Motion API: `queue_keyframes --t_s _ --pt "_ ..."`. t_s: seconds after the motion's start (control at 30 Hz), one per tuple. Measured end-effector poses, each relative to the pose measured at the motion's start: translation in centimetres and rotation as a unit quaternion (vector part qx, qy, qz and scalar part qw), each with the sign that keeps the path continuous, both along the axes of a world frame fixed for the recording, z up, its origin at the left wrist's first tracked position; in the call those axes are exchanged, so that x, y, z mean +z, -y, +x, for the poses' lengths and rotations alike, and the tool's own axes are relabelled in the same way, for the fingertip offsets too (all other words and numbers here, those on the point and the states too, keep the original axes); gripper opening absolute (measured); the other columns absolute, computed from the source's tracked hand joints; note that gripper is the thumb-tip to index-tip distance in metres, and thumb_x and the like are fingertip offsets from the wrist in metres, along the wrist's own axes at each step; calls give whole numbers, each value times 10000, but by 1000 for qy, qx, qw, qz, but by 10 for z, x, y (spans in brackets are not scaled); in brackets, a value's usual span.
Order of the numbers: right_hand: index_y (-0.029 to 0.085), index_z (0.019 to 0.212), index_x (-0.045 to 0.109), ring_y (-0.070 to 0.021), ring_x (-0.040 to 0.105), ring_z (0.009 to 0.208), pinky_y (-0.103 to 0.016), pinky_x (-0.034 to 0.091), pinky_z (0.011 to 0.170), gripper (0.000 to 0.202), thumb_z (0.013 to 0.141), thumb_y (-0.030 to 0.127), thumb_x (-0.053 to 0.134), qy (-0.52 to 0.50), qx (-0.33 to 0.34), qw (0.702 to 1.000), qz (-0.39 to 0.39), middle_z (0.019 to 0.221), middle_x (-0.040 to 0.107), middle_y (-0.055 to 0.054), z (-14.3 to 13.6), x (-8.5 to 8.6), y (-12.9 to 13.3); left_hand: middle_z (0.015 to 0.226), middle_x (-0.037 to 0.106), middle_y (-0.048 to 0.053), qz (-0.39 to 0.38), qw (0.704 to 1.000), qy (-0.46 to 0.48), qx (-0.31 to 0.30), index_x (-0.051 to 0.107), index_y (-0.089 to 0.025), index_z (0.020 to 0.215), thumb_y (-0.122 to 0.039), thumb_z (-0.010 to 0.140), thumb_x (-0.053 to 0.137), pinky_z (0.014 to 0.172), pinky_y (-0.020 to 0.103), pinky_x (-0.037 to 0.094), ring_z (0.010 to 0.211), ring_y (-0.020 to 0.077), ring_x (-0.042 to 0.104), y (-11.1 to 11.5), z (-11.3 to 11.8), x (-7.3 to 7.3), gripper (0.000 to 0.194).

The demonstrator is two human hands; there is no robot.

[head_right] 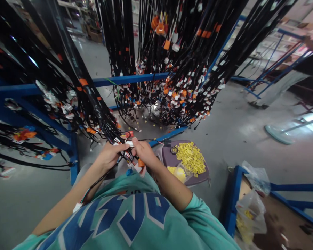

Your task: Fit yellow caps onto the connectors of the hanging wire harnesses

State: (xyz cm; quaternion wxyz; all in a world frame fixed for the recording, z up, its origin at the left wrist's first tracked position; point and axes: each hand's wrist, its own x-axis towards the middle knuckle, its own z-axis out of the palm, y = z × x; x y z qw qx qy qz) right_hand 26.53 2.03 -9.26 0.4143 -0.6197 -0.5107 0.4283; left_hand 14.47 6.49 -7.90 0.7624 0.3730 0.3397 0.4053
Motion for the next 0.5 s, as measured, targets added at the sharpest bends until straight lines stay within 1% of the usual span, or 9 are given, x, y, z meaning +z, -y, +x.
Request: queue_keyframes --t_s 0.07,0.1,0.17,0.2,0.27,0.3,0.33,0.4,0.5 --pt "132 678 606 -77 400 453 -195 307 481 587 792 606 279 2 56 998 -16 490 475 13 29 1 6 610 660 5 -8 1000 5 -4 656 -125 720 -68 434 709 580 261 478 539 143 589 -2 -1 1 296" --pt "137 846 618 -83 437 496 -195 331 503 515 788 569 344 20 63 997 -27 587 544 3 47 -1 11 609 661 5 -15 1000 4 -7 659 -131 730 -70 441 706 586 264 483 548 149 595 -4 -2 1 299" --pt "161 1060 560 -104 503 610 -196 357 558 425 791 461 426 139 -9 989 -46 751 610 -23 90 -10 26 589 658 1 -31 999 -5 -18 662 -152 723 -89 469 693 575 272 492 535 159 597 -7 -4 1 264" --pt "163 1071 558 -118 527 690 -199 363 599 371 803 387 432 237 -47 967 -77 835 622 -44 111 -19 35 577 655 -1 -37 999 -11 -23 662 -162 702 -98 483 684 567 276 496 524 162 595 -9 -5 1 230" --pt "171 1046 579 -144 538 849 -205 359 677 309 827 290 396 418 -102 879 -207 976 614 -74 147 -42 58 572 653 0 -42 999 -21 -28 654 -174 653 -100 500 666 580 283 505 533 171 604 -13 -5 1 171" --pt "138 996 607 -163 544 864 -216 356 682 292 821 238 395 430 -111 860 -251 969 617 -107 160 -55 71 572 653 1 -43 998 -24 -29 649 -176 637 -94 506 657 601 287 510 554 177 613 -14 -4 1 154" --pt "117 931 632 -169 553 857 -217 355 682 268 801 192 411 434 -110 848 -285 937 627 -121 170 -68 83 568 651 2 -44 998 -25 -29 644 -175 630 -88 512 649 623 292 514 579 183 623 -16 -3 1 147" --pt "108 835 658 -159 571 827 -205 358 680 225 751 118 450 420 -96 838 -334 868 645 -111 177 -94 104 560 645 1 -43 998 -22 -30 639 -173 638 -72 519 635 663 304 519 625 194 637 -18 0 2 156" --pt "120 832 665 -150 587 852 -195 373 714 211 734 99 480 408 -80 827 -378 874 653 -96 171 -128 122 560 645 1 -49 998 -22 -32 641 -164 676 -53 525 616 692 328 525 655 209 647 -19 5 4 189"
